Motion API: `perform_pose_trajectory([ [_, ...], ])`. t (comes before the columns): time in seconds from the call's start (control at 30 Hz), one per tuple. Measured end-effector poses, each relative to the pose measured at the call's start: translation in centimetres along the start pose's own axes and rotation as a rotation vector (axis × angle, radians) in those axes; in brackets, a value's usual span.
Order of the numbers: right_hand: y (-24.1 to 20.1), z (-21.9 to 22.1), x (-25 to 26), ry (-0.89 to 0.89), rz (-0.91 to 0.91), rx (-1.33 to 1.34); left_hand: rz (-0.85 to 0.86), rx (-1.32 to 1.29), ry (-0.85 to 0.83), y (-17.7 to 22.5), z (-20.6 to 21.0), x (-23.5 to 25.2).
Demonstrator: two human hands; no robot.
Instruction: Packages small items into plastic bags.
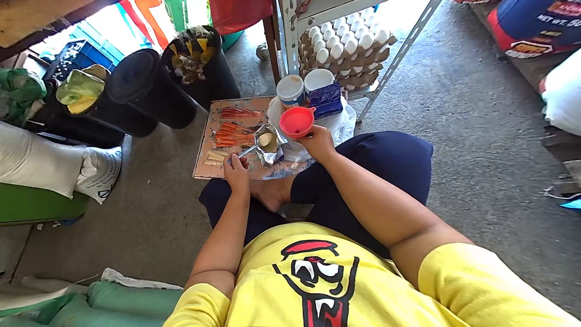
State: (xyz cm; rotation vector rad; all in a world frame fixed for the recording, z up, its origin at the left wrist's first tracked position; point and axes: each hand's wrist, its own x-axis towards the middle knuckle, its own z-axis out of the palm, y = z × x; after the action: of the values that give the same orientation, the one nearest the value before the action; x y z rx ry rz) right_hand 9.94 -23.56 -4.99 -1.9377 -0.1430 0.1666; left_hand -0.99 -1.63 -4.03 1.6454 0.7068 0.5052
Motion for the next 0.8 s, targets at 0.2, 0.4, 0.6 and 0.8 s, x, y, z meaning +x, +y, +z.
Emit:
perform_pose_trajectory([
  [0.2,-0.4,-0.1,-0.1,-0.029,0.045,-0.082,-0.02,-0.111,0.024,1.1,0.0,-0.2],
  [0.4,-0.9,-0.2,-0.2,-0.071,0.089,-0.109,0.094,-0.184,0.014,4.2,-0.3,-0.6],
  [0.6,-0.8,0.0,-0.4,-0.089,0.038,-0.117,0.208,-0.229,-0.075,6.2,0.4,-2.1],
  [0.8,-0.8,-0.1,-0.4,-0.08,0.008,-0.106,0.456,-0.153,-0.197,5.5,1.1,-3.1],
])
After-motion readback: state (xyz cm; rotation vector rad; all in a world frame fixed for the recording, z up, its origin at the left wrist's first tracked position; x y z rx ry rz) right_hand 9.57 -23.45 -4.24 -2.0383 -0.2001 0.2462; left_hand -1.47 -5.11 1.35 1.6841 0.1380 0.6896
